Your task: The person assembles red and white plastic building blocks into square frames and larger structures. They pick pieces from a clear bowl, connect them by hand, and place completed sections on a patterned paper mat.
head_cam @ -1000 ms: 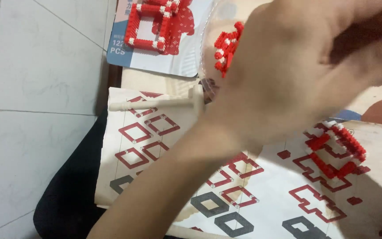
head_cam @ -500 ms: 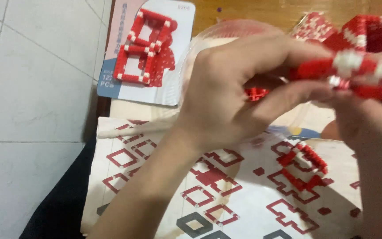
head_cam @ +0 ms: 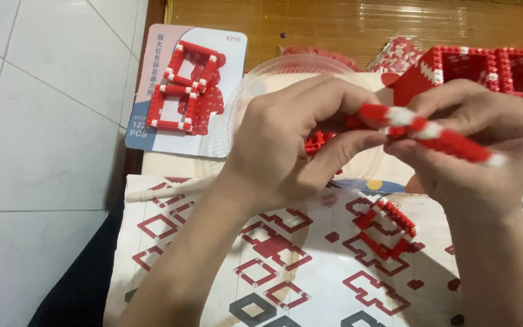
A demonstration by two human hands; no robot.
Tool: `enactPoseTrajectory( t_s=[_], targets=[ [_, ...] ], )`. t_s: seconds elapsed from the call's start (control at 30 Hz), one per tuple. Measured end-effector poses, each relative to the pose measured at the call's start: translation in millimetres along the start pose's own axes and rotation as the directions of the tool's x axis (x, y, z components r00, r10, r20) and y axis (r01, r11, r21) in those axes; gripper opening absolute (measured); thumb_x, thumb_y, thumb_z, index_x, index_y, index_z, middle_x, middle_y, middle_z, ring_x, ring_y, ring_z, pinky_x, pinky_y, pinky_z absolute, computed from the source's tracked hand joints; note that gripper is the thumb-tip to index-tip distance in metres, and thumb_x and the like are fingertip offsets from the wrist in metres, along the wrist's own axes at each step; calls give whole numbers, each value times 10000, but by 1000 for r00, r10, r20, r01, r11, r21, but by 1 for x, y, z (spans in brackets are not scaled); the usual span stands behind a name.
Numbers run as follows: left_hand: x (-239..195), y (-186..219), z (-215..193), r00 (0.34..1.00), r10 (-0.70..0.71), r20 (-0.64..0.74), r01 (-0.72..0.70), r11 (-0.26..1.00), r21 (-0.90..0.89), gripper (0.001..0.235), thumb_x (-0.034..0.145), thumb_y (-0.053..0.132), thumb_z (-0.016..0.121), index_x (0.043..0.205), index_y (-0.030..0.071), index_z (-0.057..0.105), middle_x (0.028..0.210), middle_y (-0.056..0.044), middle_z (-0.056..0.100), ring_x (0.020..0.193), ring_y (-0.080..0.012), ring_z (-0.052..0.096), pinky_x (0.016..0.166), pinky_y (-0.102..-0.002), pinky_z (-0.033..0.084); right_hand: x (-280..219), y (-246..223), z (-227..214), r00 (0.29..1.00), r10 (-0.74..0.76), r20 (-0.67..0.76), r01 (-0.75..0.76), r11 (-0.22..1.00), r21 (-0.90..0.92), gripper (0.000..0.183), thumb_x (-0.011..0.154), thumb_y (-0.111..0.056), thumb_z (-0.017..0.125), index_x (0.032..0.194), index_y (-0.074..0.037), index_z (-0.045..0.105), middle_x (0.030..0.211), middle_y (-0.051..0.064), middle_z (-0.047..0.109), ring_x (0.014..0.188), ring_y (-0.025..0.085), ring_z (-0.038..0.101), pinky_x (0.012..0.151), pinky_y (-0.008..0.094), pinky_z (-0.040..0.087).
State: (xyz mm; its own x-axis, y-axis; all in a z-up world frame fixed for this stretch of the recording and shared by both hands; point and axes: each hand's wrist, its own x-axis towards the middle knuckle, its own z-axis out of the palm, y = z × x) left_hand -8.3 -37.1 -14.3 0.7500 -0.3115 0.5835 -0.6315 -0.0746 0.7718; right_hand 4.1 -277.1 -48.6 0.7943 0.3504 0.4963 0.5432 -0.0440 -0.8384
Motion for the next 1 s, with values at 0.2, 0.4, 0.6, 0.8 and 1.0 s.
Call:
enactPoseTrajectory(
  t_s=[0.2,0.4,0.6,0.8,1.0],
  targets=[
    [0,-3,-1,992,124,17,-124,973,195,106,989,97,698,1066,26,679,974,-79,761,806,-183,748,726,-272,619,4,-12,15,986,44,-163,-62,992,-109,246,831,83,817,813,33,576,987,247,677,723,219,665,544,248,532],
    [-1,5,2,991,-131,4,131,986,-107,125,936,135,714,1010,35,699,922,-57,739,763,-103,678,692,-200,620,7,-9,16,994,-58,-97,56,998,-32,234,796,49,763,714,18,546,827,222,650,620,214,660,498,238,499],
    [0,5,4,955,-293,49,296,923,-246,166,915,160,738,1013,31,702,987,-52,740,837,-93,699,784,-196,645,6,5,14,992,-82,-95,84,996,21,352,805,-73,757,637,-78,448,884,199,673,667,186,677,553,247,534],
    [2,-5,-1,933,-323,161,356,897,-262,192,933,235,715,1004,57,706,797,0,672,586,-52,508,490,-168,424,8,16,19,993,-79,-87,94,979,179,203,844,-91,748,736,-140,583,911,52,737,718,78,748,528,168,605],
    [2,-7,-4,962,-250,110,252,968,-5,47,923,37,756,939,55,715,760,-2,675,560,-58,475,471,-188,393,11,12,20,993,-18,-119,29,995,91,306,804,-54,793,660,-111,529,838,132,703,714,128,708,591,210,578]
  ],
)
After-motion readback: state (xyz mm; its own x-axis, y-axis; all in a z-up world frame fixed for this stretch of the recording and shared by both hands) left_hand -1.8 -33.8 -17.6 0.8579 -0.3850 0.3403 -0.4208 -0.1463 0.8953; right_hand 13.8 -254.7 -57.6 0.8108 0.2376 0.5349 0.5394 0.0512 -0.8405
